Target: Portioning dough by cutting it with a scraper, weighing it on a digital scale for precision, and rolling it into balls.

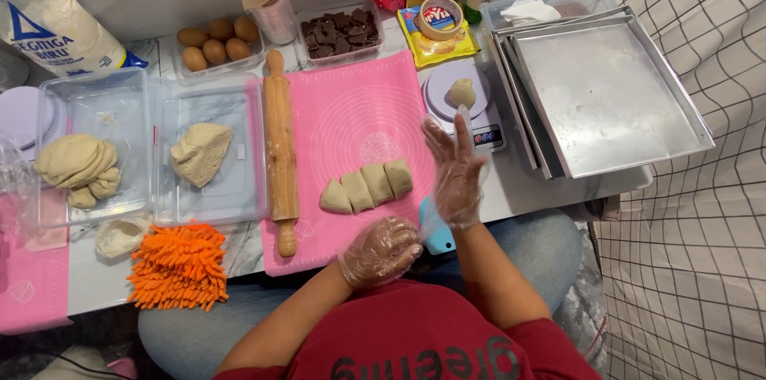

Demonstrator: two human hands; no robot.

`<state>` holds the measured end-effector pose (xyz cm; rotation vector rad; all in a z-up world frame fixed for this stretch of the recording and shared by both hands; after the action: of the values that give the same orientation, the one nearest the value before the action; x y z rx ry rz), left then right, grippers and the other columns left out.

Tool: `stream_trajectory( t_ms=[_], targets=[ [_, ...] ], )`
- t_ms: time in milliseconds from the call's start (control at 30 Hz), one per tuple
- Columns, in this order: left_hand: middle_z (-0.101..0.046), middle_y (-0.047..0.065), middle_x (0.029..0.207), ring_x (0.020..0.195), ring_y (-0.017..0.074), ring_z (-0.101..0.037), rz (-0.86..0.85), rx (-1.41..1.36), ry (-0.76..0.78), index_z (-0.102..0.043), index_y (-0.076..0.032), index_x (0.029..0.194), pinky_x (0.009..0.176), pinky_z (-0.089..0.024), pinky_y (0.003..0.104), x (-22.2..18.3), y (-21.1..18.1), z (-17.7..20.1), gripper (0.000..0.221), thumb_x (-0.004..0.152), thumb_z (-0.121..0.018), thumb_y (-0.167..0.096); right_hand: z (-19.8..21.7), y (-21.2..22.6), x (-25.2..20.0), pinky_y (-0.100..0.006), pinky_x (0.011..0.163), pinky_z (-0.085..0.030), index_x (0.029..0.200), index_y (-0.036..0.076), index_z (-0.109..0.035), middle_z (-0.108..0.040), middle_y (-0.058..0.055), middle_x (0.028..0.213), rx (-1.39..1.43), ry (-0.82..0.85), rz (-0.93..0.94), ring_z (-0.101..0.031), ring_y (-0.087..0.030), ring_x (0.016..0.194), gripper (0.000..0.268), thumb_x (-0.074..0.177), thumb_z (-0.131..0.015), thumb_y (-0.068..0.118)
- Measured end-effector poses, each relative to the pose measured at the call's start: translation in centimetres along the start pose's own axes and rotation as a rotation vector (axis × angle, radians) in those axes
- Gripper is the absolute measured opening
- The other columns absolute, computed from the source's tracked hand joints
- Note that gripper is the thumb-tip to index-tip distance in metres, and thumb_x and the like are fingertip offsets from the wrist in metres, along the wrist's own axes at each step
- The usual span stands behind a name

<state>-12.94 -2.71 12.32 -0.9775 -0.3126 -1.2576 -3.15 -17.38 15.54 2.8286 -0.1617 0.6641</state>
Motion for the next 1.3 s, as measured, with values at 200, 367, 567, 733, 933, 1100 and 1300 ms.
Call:
stream_trajectory(
  t_ms=[200, 367, 567, 733, 933, 1100, 1300],
  targets=[
    [-0.071, 0.01, 0.094, 0.088, 0.0285, -0.072, 0.2, 0.083, -0.285, -0.075, -0.008, 0.099, 0.075, -0.058, 0.038, 1.1, 3.8, 6.1, 0.018, 0.095, -0.072, -0.025, 4.9, 8.4, 4.1, -0.046, 0.107, -0.047, 0.127, 0.01, -0.07, -0.069, -0.016, 0.127, -2.129, -0.059, 0.519, -0.063, -0.033, 0.123, 0.035, 0.096, -0.078, 0.025],
    [-0.064, 0.017, 0.127, 0.12, 0.0385, -0.062, 0.435, 0.568, -0.342, -0.062, -0.007, 0.122, 0.103, -0.05, 0.052, -3.6, 6.9, 5.7, 0.062, 0.08, -0.084, -0.048, 13.4, 8.3, 7.8, -0.053, 0.09, -0.059, 0.141, 0.033, -0.062, -0.064, -0.013, 0.134, -2.75, -0.249, -0.111, -0.071, -0.04, 0.108, 0.07, 0.076, -0.087, 0.041],
    [-0.058, 0.02, 0.136, 0.13, 0.0423, -0.055, 0.545, 0.664, -0.337, -0.057, -0.009, 0.136, 0.111, -0.041, 0.056, -5.2, 7.6, 5.2, 0.081, 0.076, -0.085, -0.057, 20.3, 11.0, 8.9, -0.045, 0.094, -0.056, 0.131, 0.041, -0.068, -0.071, 0.0, 0.114, -2.562, -0.418, -0.193, -0.071, -0.026, 0.107, 0.059, 0.075, -0.084, 0.043],
    [-0.059, 0.022, 0.137, 0.129, 0.0425, -0.056, 0.545, 0.616, -0.354, -0.058, -0.009, 0.135, 0.111, -0.042, 0.056, -6.0, 8.9, 4.9, 0.078, 0.075, -0.086, -0.051, 23.4, 13.7, 9.3, -0.036, 0.074, -0.06, 0.125, 0.034, -0.07, -0.075, -0.008, 0.095, -1.954, -0.823, -0.128, -0.072, -0.023, 0.086, 0.037, 0.09, -0.072, 0.044],
    [-0.056, 0.022, 0.142, 0.131, 0.0424, -0.055, 0.568, 0.643, -0.369, -0.054, -0.01, 0.138, 0.111, -0.041, 0.056, -5.7, 8.3, 5.9, 0.08, 0.079, -0.081, -0.056, 16.1, 8.8, 10.4, -0.031, 0.053, -0.054, 0.13, 0.023, -0.067, -0.071, -0.011, 0.094, -1.612, -0.619, 0.043, -0.064, -0.015, 0.066, 0.042, 0.092, -0.081, 0.032],
    [-0.052, 0.026, 0.147, 0.134, 0.0493, -0.051, 0.548, 0.517, -0.471, -0.051, -0.006, 0.14, 0.111, -0.04, 0.059, -6.6, 8.3, 6.8, 0.08, 0.08, -0.082, -0.049, 14.3, -3.0, 10.8, -0.024, 0.055, -0.062, 0.138, 0.013, -0.055, -0.073, -0.011, 0.101, -1.445, -0.275, -0.313, -0.068, -0.014, 0.077, 0.055, 0.088, -0.08, 0.009],
    [-0.05, 0.027, 0.148, 0.134, 0.0507, -0.05, 0.502, 0.523, -0.496, -0.048, -0.006, 0.143, 0.107, -0.044, 0.061, -6.4, 7.8, 7.2, 0.077, 0.084, -0.079, -0.045, 15.4, -17.3, 11.2, -0.048, 0.079, -0.066, 0.136, 0.019, -0.06, -0.072, -0.016, 0.106, -1.726, -0.07, -0.564, -0.073, -0.034, 0.099, 0.062, 0.079, -0.085, 0.014]
  ],
)
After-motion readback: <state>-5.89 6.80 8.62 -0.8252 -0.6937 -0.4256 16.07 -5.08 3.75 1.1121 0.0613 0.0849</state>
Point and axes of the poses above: each hand's wrist, its own x-axis towards the middle knuckle, its own z-axis out of the back of the hand, y = z × x, the point moved 7 cm from there along x, towards the middle knuckle
